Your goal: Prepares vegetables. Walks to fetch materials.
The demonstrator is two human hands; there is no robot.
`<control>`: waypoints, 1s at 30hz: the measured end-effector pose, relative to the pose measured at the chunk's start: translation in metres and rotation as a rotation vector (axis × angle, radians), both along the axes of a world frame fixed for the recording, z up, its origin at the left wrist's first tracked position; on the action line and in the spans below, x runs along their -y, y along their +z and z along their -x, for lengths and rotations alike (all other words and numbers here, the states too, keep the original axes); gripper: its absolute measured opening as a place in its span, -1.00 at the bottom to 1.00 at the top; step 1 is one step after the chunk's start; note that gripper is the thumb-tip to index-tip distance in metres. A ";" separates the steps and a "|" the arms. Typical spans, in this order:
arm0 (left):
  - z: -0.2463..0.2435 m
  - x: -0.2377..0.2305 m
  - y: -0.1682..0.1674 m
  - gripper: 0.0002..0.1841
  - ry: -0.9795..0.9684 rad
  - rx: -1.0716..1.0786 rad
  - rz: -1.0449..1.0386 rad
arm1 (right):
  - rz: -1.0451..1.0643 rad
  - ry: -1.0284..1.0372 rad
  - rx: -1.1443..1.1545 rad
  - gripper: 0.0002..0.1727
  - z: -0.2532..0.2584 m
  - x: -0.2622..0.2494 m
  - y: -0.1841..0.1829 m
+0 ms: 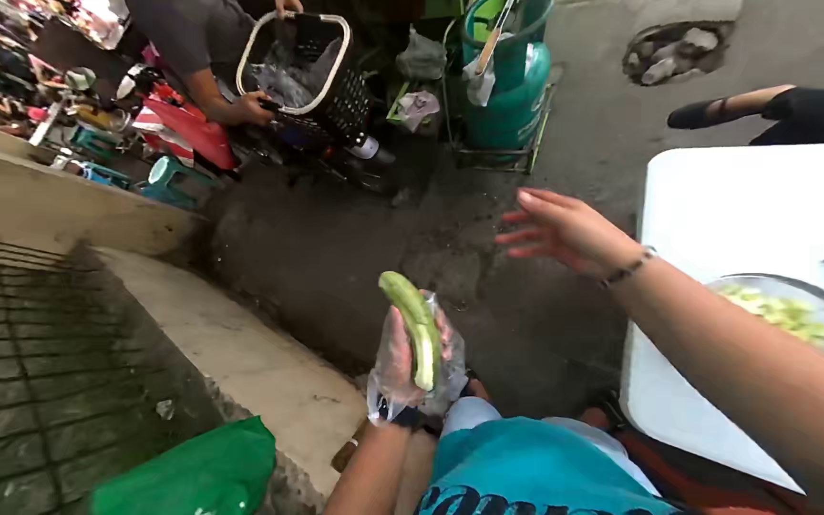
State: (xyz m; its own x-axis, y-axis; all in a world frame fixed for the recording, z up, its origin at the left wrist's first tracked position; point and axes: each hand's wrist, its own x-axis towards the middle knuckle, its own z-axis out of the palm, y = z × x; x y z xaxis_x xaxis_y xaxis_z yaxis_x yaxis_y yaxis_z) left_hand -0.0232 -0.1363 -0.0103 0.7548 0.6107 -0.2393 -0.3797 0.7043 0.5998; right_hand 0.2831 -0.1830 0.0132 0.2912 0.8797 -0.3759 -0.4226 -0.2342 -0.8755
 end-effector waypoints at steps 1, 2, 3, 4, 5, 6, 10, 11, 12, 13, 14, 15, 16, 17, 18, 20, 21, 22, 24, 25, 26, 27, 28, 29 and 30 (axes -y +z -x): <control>0.019 -0.015 0.000 -0.16 0.032 -0.006 -0.019 | -0.020 0.026 0.001 -0.24 0.011 -0.038 0.007; 0.037 -0.028 0.001 -0.15 0.064 -0.003 -0.029 | -0.033 0.046 0.017 -0.23 0.022 -0.076 0.015; 0.052 -0.040 0.003 -0.14 0.102 0.002 -0.031 | -0.035 0.057 0.037 -0.22 0.033 -0.112 0.023; 0.067 -0.049 0.005 -0.15 0.132 0.010 -0.031 | -0.030 0.060 0.052 -0.20 0.043 -0.146 0.031; 0.080 -0.057 0.007 -0.16 0.157 0.018 -0.034 | -0.015 0.058 0.059 -0.17 0.052 -0.178 0.039; 0.092 -0.063 0.009 -0.17 0.180 0.022 -0.042 | 0.012 0.048 0.055 -0.12 0.059 -0.208 0.047; 0.131 -0.081 0.001 -0.19 0.296 -0.012 -0.060 | 0.071 -0.017 0.063 0.07 0.072 -0.318 0.061; 0.139 -0.084 -0.005 -0.20 0.326 -0.014 -0.056 | 0.086 -0.022 0.066 0.07 0.074 -0.342 0.060; 0.146 -0.087 -0.011 -0.21 0.363 -0.007 -0.055 | 0.106 -0.033 0.064 0.07 0.075 -0.365 0.057; 0.152 -0.090 -0.014 -0.22 0.401 -0.011 -0.049 | 0.123 -0.045 0.057 0.09 0.076 -0.388 0.052; 0.157 -0.093 -0.016 -0.21 0.438 -0.031 -0.048 | 0.140 -0.056 0.045 0.11 0.075 -0.411 0.048; 0.162 -0.097 -0.017 -0.21 0.467 -0.062 -0.057 | 0.151 -0.061 0.026 0.13 0.073 -0.432 0.042; 0.166 -0.103 -0.021 -0.21 0.489 -0.084 -0.079 | 0.150 -0.055 0.009 0.12 0.069 -0.453 0.036; 0.170 -0.109 -0.027 -0.22 0.517 -0.100 -0.097 | 0.140 -0.044 -0.005 0.07 0.064 -0.471 0.029; 0.172 -0.115 -0.035 -0.23 0.545 -0.103 -0.105 | 0.130 -0.026 -0.013 -0.02 0.059 -0.485 0.026; 0.172 -0.126 -0.049 -0.21 0.633 -0.148 -0.095 | 0.132 0.007 0.013 -0.19 0.055 -0.509 0.030; 0.171 -0.130 -0.052 -0.18 0.687 -0.181 -0.069 | 0.144 0.013 0.002 -0.22 0.050 -0.522 0.023; 0.168 -0.133 -0.052 -0.16 0.736 -0.204 -0.042 | 0.165 0.037 -0.012 -0.23 0.043 -0.534 0.016; 0.159 -0.147 -0.048 -0.14 0.809 -0.205 0.026 | 0.219 0.088 0.000 -0.27 0.031 -0.553 0.008; 0.152 -0.156 -0.046 -0.12 0.830 -0.206 0.044 | 0.253 0.096 0.034 -0.33 0.028 -0.556 0.011; 0.147 -0.166 -0.043 -0.09 0.853 -0.206 0.057 | 0.299 0.098 0.059 -0.39 0.026 -0.557 0.013; 0.143 -0.178 -0.041 -0.06 0.873 -0.202 0.062 | 0.346 0.112 0.077 -0.45 0.025 -0.559 0.014; 0.140 -0.188 -0.040 -0.06 0.883 -0.187 0.052 | 0.380 0.130 0.080 -0.48 0.023 -0.560 0.014; 0.138 -0.198 -0.042 -0.06 0.896 -0.166 0.041 | 0.394 0.145 0.063 -0.51 0.021 -0.563 0.012; 0.135 -0.205 -0.044 -0.06 0.905 -0.149 0.030 | 0.396 0.163 0.037 -0.53 0.020 -0.566 0.010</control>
State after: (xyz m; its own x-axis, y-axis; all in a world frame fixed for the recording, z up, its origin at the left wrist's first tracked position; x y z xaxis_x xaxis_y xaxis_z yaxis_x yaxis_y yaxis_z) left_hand -0.1586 0.0688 -0.0539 -0.0485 0.9457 -0.3213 -0.7143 0.1920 0.6730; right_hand 0.2636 0.3832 0.0231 0.1800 0.7050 -0.6860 -0.3223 -0.6167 -0.7182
